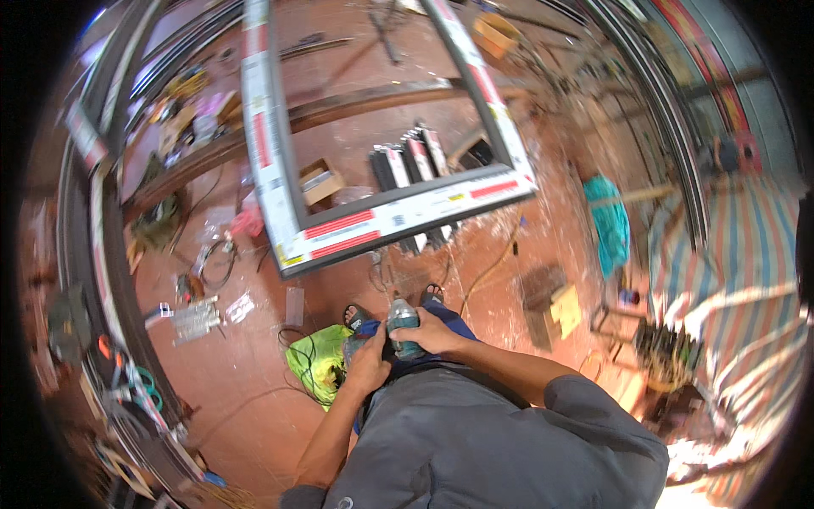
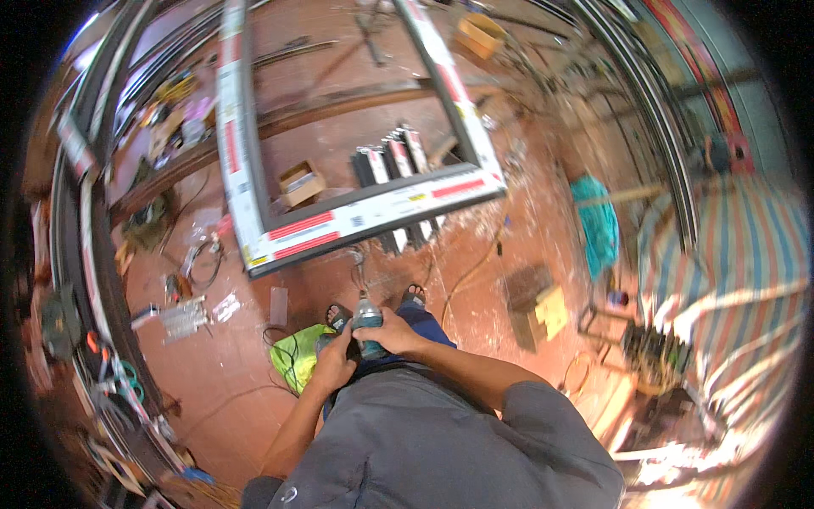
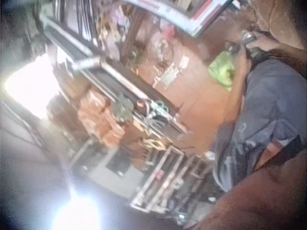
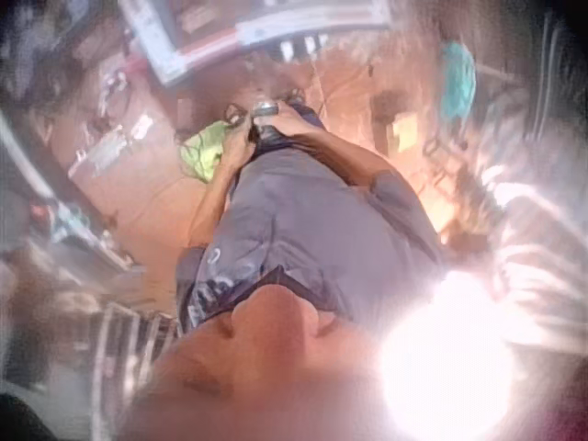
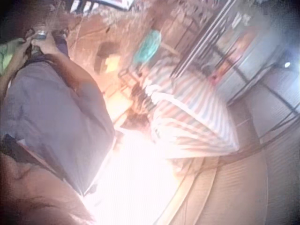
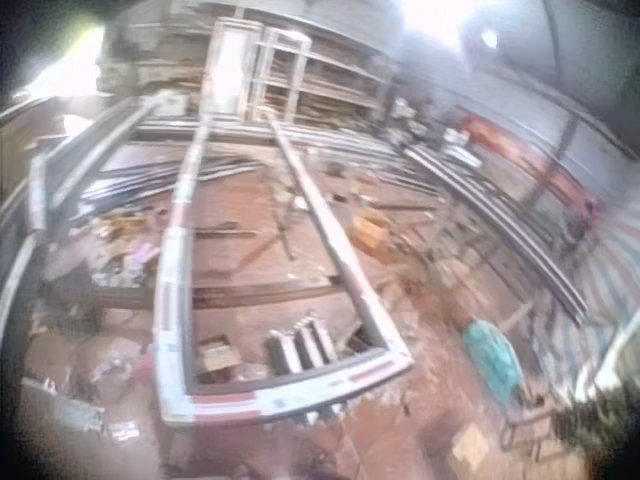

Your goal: The person assembles a rectangular window frame by joining metal profiles with a power drill. They align the corners, drill fasteners, and repeatedly flip the frame to secure all sides. The person also handles a rubber seal strip and inserts it into the frame profile.

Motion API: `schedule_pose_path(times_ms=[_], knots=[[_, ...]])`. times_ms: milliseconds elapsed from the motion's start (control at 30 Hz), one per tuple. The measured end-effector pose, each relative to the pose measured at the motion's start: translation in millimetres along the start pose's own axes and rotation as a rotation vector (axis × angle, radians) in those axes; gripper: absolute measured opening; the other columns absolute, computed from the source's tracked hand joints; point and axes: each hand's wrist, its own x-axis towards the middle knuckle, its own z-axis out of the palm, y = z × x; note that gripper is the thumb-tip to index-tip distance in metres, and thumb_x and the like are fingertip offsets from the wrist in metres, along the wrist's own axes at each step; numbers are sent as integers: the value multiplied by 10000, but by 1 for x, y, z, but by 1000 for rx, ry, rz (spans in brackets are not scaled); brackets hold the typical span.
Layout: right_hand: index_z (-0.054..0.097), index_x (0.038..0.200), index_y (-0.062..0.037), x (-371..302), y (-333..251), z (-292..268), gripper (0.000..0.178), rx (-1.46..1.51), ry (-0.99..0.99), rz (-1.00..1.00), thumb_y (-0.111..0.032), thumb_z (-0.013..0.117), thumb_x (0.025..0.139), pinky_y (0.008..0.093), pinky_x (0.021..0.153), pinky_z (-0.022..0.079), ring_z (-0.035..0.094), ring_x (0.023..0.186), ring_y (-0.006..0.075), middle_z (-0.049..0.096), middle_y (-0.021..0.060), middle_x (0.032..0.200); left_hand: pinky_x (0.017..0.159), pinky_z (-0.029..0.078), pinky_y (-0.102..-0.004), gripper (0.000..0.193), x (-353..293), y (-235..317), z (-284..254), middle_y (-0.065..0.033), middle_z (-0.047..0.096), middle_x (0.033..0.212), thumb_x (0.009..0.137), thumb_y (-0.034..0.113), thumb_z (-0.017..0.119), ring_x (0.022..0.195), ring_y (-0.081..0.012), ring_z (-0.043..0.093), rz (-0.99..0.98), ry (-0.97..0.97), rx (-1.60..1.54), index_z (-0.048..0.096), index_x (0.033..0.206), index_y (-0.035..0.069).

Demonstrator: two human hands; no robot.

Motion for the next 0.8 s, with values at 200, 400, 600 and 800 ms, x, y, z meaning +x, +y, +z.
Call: schedule_pose_path(times_ms=[200,400,600,800], knots=[[654,1160,19,-19,101,-85,372,467,550,35,-197,810,900,362,710,613,727,776,216,730,107,946,1001,546,-491,655,81,103,-33,-235,720,1261,866,140,832,1129,-429,695,343,-69,164,600,1469,36],[714,1030,32,-22,177,-221,382,793,1032,34,-236,868,806,363,684,594,738,793,229,745,125,894,1028,522,-443,475,173,244,-34,-188,742,1238,897,151,830,1149,-354,695,536,281,238,706,1336,21],[667,1187,31,43,341,-417,549,729,1545,261,-185,894,737,438,889,581,726,973,297,741,183,1106,1191,400,-467,625,301,319,39,-245,600,1495,1008,317,758,1396,-382,558,398,429,487,565,1508,-5],[537,1423,17,107,503,-596,868,736,1386,246,-346,944,748,481,1006,558,705,1164,354,696,223,1326,1133,452,-400,811,422,339,75,-232,595,1483,1003,372,756,1350,-295,588,-201,400,347,401,1607,-36]])
